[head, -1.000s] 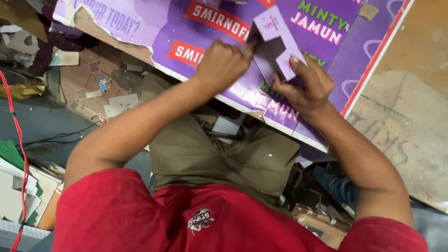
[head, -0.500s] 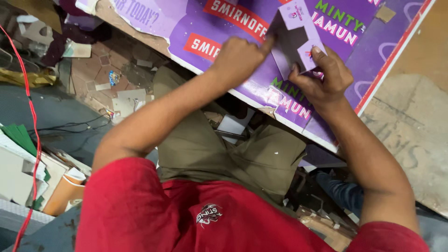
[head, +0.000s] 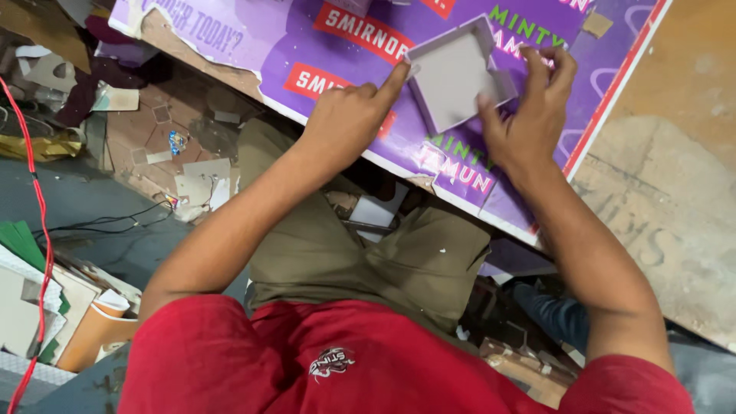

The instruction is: The person assembles small purple cardboard boxes by folding flaps and securing them with a wooden stick. They repeatedly pick up flat pieces, fold them into box shapes, and place the finished boxes on the table.

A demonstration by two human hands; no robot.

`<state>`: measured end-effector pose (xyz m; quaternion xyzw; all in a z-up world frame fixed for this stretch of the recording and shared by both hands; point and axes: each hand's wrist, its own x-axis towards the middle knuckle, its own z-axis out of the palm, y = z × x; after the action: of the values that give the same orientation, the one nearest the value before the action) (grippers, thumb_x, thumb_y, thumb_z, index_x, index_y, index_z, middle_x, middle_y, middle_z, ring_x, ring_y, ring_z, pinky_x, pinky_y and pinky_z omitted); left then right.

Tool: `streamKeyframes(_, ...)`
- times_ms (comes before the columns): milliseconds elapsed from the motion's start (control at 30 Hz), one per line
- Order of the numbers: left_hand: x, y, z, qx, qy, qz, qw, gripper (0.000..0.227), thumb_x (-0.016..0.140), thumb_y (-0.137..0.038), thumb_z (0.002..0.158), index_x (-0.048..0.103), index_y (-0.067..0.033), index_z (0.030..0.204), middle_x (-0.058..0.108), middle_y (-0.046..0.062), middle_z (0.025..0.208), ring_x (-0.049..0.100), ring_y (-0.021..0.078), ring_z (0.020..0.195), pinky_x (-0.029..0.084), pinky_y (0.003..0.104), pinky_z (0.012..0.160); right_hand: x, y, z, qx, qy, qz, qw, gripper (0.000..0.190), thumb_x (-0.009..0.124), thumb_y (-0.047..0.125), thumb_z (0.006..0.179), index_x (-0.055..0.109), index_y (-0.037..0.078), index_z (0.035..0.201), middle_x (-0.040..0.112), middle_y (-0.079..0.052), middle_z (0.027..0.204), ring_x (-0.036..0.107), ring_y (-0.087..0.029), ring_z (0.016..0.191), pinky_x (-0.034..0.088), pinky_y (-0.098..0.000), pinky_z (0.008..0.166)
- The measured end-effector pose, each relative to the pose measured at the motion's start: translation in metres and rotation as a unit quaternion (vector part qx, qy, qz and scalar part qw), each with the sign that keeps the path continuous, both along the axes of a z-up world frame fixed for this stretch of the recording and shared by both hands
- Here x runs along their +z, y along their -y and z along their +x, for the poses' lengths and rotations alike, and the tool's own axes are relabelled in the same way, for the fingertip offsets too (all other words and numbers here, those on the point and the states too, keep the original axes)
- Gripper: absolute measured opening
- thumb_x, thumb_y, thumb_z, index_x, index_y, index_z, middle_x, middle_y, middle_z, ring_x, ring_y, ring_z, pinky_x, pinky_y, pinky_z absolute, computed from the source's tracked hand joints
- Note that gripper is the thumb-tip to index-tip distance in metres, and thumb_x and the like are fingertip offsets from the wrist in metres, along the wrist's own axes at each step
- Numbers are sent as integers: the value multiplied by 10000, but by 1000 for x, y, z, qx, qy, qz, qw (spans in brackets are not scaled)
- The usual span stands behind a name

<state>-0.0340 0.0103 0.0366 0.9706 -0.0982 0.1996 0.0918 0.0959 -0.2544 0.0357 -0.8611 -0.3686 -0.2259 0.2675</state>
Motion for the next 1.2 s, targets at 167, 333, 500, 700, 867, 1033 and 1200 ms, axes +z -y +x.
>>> streamKeyframes(167,8,-5,21,3,44,106,993,683,651,-84,844,480,-30,1504,677,99,872,692,253,706,538,379,606,19,-13,-3,237,60,-75,967,610,840,510,822,676,102,1244,694,-182,1073,623,-341,1053,398,-583,1077)
streamKeyframes(333,8,-6,36,5,25,168,985,623,637,-112,862,508,-34,1466,677,96,827,691,244,663,518,363,501,5,-16,-2,237,28,-150,960,400,791,467,928,769,146,1165,687,0,918,612,-209,904,395,-511,1086)
streamKeyframes(500,8,17,17,-34,-28,78,996,661,622,-92,857,488,6,1496,674,103,833,688,273,668,533,396,532,-12,-8,4,202,-39,-128,970,353,823,484,845,742,148,920,697,-7,878,625,-213,876,373,-443,947)
streamKeyframes(700,16,43,-24,-150,-131,-49,979,666,617,-81,865,495,-206,1508,685,86,798,683,309,645,532,464,543,-12,-11,10,184,-37,-132,973,414,828,498,831,665,118,842,629,-37,830,597,-239,873,346,-421,925)
streamKeyframes(867,27,41,-14,-39,-76,-186,979,493,596,-239,1026,507,-235,1511,684,126,745,678,345,668,513,506,572,-7,-11,6,187,-26,-144,971,499,842,549,817,625,101,809,569,-57,791,560,-258,841,331,-439,896)
streamKeyframes(1033,34,54,1,-5,-196,-222,955,430,548,-321,1025,553,-293,1454,696,160,712,681,385,647,538,532,605,0,-16,3,187,-3,-146,971,483,840,531,806,648,90,855,565,-67,817,546,-259,844,333,-454,899)
streamKeyframes(1200,32,59,2,15,-214,-253,944,400,557,-339,1018,609,-307,1414,703,178,749,689,394,690,548,526,656,1,-15,2,178,-18,-152,972,430,821,490,788,660,96,845,547,-63,784,530,-260,811,323,-457,874)
